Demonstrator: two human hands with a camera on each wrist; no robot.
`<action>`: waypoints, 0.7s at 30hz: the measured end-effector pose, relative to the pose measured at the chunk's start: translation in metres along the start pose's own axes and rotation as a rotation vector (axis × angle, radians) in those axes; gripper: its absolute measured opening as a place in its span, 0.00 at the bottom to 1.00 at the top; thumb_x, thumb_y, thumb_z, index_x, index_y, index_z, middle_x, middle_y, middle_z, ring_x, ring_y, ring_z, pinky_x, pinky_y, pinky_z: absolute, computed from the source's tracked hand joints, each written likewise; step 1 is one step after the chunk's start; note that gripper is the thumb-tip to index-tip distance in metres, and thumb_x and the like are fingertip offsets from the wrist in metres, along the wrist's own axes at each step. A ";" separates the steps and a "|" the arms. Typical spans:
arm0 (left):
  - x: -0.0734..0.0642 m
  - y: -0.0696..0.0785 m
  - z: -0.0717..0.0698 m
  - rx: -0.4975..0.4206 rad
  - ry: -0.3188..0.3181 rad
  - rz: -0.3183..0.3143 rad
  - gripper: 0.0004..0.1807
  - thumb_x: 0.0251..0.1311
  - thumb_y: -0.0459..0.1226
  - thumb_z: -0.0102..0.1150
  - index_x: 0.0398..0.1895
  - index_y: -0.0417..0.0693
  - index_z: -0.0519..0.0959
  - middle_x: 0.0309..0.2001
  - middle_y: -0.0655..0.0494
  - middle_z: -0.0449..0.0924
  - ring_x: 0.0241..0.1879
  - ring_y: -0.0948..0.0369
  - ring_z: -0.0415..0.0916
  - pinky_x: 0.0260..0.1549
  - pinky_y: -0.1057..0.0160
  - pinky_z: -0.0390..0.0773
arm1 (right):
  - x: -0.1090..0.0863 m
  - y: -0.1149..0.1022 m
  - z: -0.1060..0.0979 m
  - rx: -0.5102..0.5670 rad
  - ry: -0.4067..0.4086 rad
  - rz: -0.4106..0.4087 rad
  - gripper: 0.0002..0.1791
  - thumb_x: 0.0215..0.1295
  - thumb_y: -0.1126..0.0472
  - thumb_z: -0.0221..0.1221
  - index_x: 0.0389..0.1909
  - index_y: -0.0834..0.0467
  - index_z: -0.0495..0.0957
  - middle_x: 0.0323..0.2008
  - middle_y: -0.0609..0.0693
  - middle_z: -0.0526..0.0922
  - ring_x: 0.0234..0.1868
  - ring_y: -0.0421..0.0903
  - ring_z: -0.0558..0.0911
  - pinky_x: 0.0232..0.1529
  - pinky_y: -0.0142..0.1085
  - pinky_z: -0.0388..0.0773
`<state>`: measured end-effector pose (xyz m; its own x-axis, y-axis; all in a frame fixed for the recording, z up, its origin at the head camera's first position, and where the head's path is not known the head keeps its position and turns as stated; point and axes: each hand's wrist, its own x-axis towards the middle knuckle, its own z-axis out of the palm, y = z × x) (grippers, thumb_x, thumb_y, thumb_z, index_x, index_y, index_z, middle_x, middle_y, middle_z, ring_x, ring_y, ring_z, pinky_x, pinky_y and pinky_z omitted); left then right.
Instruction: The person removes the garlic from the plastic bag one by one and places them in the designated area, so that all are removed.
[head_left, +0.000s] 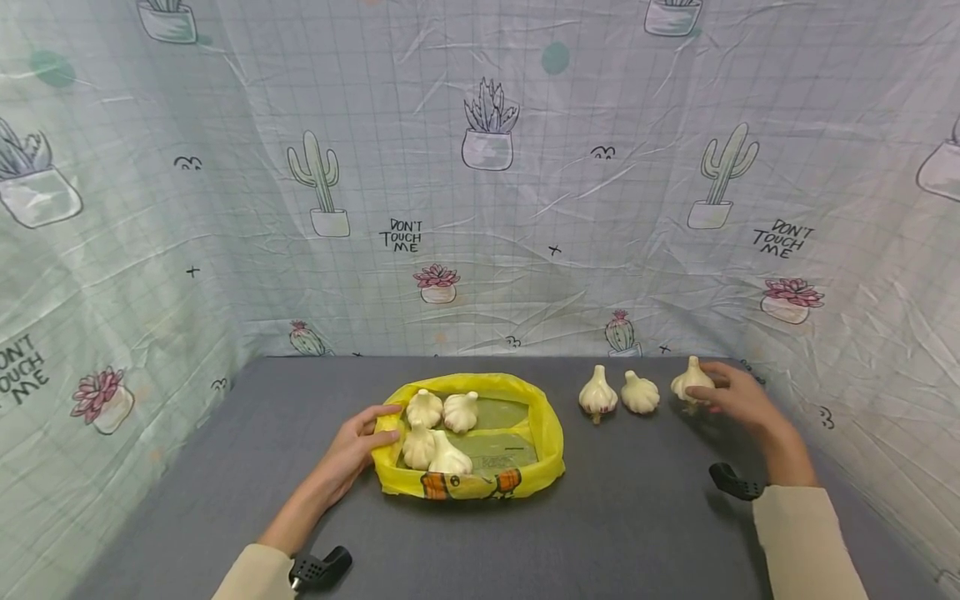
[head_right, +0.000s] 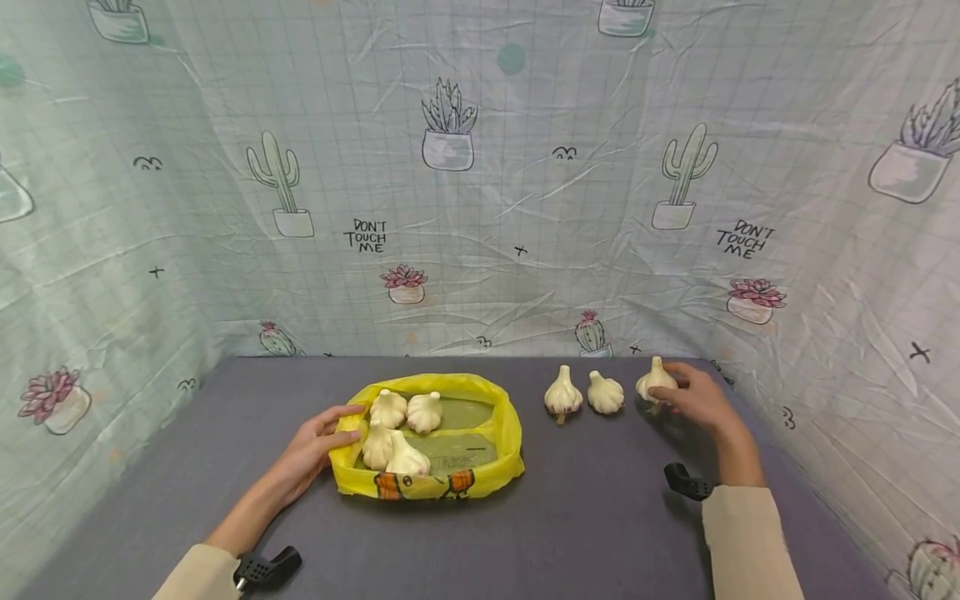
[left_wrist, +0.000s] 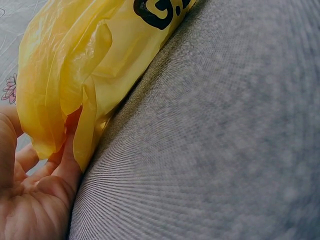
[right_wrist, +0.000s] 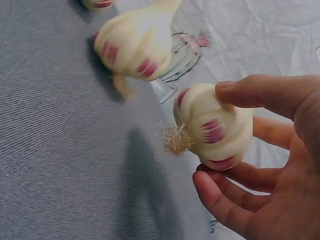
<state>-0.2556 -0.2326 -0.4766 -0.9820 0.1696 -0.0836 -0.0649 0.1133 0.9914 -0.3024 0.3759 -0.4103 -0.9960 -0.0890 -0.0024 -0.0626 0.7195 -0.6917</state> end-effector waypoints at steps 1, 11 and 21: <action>0.000 0.000 0.000 -0.001 -0.001 0.000 0.29 0.73 0.39 0.59 0.75 0.48 0.68 0.81 0.41 0.51 0.64 0.51 0.74 0.53 0.58 0.82 | 0.000 -0.001 -0.001 0.000 0.001 0.004 0.42 0.75 0.51 0.60 0.75 0.76 0.55 0.66 0.83 0.66 0.48 0.61 0.86 0.46 0.49 0.85; -0.001 0.001 0.000 -0.012 -0.006 -0.005 0.29 0.73 0.38 0.59 0.75 0.47 0.67 0.79 0.39 0.56 0.60 0.54 0.78 0.51 0.58 0.84 | 0.003 0.009 0.006 -0.007 -0.034 -0.033 0.39 0.75 0.58 0.60 0.73 0.79 0.57 0.61 0.84 0.71 0.45 0.53 0.87 0.40 0.37 0.85; 0.000 0.002 0.001 -0.021 -0.006 -0.005 0.29 0.73 0.38 0.59 0.75 0.46 0.67 0.78 0.39 0.60 0.59 0.55 0.79 0.51 0.58 0.84 | 0.002 0.008 0.012 -0.008 -0.011 -0.037 0.38 0.74 0.59 0.60 0.72 0.80 0.57 0.56 0.84 0.75 0.39 0.45 0.86 0.36 0.34 0.83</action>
<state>-0.2555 -0.2310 -0.4751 -0.9805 0.1754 -0.0890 -0.0733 0.0939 0.9929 -0.3039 0.3739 -0.4244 -0.9922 -0.1237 0.0151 -0.1004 0.7213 -0.6853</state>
